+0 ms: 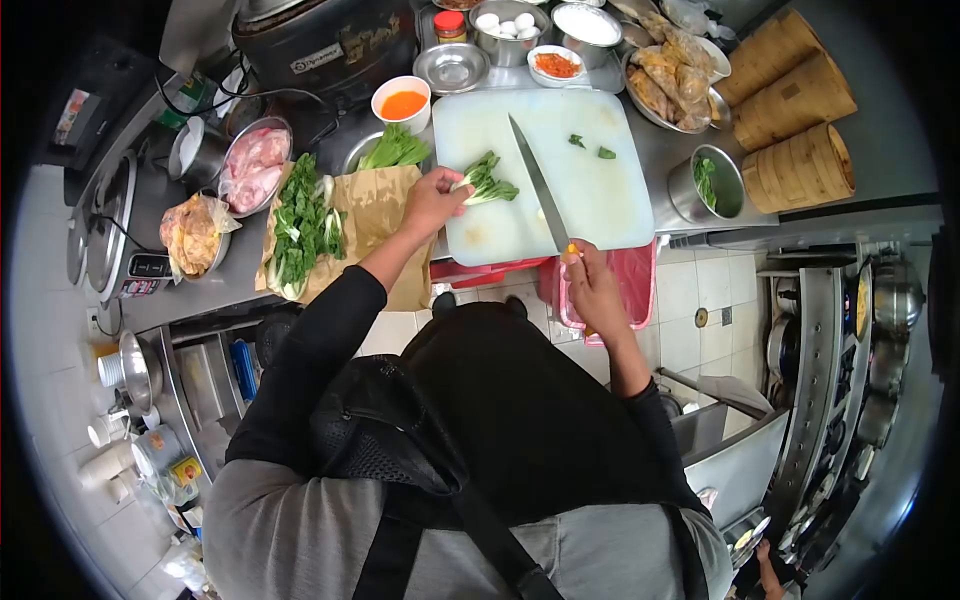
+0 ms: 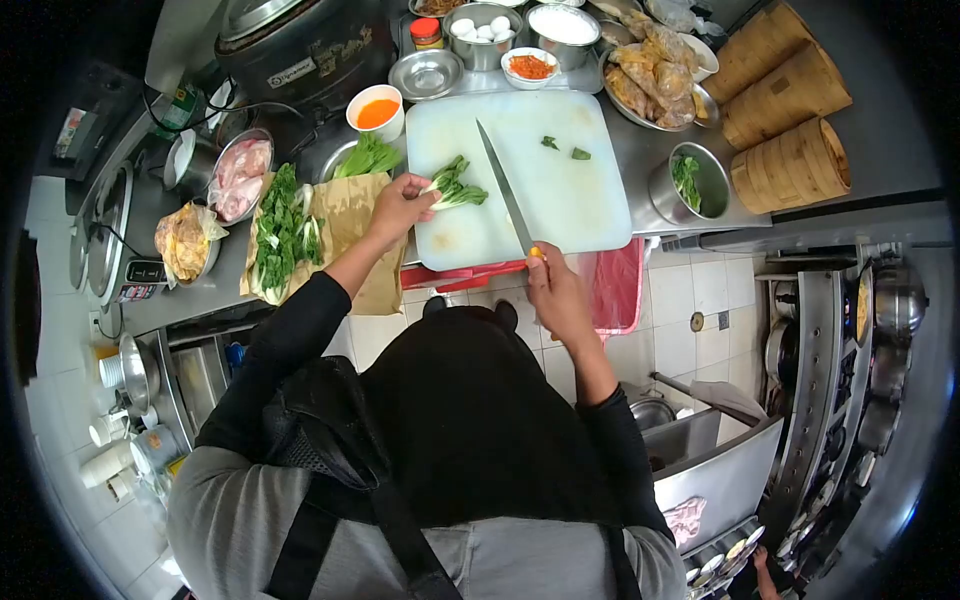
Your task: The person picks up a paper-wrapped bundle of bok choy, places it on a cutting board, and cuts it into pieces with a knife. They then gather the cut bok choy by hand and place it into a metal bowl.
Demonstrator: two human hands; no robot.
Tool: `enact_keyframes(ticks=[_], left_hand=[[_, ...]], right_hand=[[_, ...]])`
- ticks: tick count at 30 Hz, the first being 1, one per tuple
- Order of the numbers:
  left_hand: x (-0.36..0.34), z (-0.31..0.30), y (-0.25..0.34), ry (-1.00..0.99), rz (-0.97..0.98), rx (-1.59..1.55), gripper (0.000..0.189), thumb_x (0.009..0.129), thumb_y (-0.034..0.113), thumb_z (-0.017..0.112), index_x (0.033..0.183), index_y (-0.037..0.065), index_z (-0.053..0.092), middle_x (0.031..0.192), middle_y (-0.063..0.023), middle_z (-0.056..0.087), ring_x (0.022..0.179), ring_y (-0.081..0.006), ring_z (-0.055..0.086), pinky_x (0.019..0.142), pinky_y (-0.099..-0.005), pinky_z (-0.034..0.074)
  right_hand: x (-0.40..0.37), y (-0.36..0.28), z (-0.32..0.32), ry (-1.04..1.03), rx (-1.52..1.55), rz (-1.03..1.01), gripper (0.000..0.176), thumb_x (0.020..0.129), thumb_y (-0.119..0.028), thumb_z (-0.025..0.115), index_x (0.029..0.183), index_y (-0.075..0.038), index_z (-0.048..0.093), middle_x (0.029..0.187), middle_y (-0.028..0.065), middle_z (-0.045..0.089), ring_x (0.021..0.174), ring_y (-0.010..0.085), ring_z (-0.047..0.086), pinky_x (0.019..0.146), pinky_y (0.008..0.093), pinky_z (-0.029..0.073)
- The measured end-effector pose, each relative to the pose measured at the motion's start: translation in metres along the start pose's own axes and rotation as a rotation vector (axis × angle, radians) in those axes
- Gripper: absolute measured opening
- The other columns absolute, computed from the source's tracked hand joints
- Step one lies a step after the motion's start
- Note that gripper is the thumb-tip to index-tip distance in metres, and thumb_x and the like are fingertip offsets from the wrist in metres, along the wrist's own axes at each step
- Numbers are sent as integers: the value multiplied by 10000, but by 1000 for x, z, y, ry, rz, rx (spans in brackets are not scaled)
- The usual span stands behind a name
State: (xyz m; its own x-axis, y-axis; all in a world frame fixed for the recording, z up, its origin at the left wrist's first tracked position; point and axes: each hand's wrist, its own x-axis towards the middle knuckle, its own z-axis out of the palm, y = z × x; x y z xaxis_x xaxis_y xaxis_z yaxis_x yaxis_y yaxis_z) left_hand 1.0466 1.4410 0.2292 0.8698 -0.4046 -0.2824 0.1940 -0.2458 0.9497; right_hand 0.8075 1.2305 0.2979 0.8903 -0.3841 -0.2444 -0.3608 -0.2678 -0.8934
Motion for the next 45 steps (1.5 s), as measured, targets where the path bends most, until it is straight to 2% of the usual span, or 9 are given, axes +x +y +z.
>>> enact_keyframes(ticks=[5, 9, 13, 16, 21, 23, 29, 32, 45], left_hand=[[4, 0, -12, 15, -1, -74, 309, 894, 140, 798, 1123, -8, 653, 874, -14, 616, 743, -77, 615, 621, -241, 580], [3, -5, -25, 15, 48, -52, 316, 899, 170, 797, 1125, -3, 660, 881, -39, 635, 742, -79, 636, 591, -257, 563], [-11, -18, 12, -12, 44, 275, 269, 950, 174, 755, 1121, 4, 635, 862, -61, 653, 690, -114, 656, 594, -267, 557], [-8, -29, 23, -139, -139, 752, 237, 931, 192, 731, 1129, 73, 680, 1115, -133, 698, 818, -254, 707, 667, -400, 544], [-8, -43, 44, -287, 1033, 915, 242, 877, 91, 685, 1111, 149, 705, 1286, -34, 635, 1202, -275, 577, 957, -453, 460], [-3, -37, 37, -337, 1045, 932, 240, 865, 112, 718, 1103, 139, 704, 1182, -40, 634, 1198, -292, 556, 982, -470, 435], [7, -1, 8, -195, 729, 552, 296, 838, 216, 808, 1068, 75, 685, 1111, -104, 628, 1064, -332, 627, 902, -410, 505], [2, 6, 6, -132, 714, 584, 278, 854, 199, 796, 1078, 77, 685, 1106, -112, 626, 1033, -343, 632, 884, -418, 508], [10, 23, 7, -7, 699, 625, 215, 851, 180, 768, 1053, 128, 715, 1032, -81, 642, 993, -339, 622, 881, -436, 496]], right_hand=[[6, -7, 35, 132, -123, -262, 359, 1080, -262, 509, 1337, -23, 589, 986, 267, 702, 902, 421, 700, 802, 458, 543], [47, 30, 40, 67, -342, -265, 417, 1096, -331, 473, 1367, -34, 586, 877, 213, 677, 782, 280, 687, 749, 386, 534], [44, -19, 15, 68, -149, -104, 360, 1076, -283, 498, 1338, -51, 584, 885, 299, 678, 861, 475, 689, 782, 505, 528], [48, 11, 26, 9, -247, -158, 352, 1080, -281, 511, 1334, -46, 575, 783, 231, 655, 747, 336, 690, 717, 428, 522], [36, 12, 21, -98, -26, 50, 340, 1085, -262, 506, 1335, -36, 551, 726, 112, 623, 660, 159, 623, 621, 354, 504], [23, 0, 11, -59, 187, 80, 342, 1096, -243, 508, 1355, -27, 566, 782, 19, 585, 702, 72, 584, 616, 242, 483], [-39, -2, -5, 34, -84, -6, 351, 1062, -214, 580, 1309, 30, 633, 823, 58, 659, 670, 86, 519, 618, 282, 475], [-57, 16, 4, 53, -11, -19, 325, 1028, -188, 640, 1276, 20, 671, 901, 198, 713, 725, 169, 647, 676, 336, 518], [-72, 17, 16, 70, -147, -149, 345, 996, -150, 664, 1317, -23, 655, 884, 250, 688, 774, 404, 670, 699, 438, 524]])
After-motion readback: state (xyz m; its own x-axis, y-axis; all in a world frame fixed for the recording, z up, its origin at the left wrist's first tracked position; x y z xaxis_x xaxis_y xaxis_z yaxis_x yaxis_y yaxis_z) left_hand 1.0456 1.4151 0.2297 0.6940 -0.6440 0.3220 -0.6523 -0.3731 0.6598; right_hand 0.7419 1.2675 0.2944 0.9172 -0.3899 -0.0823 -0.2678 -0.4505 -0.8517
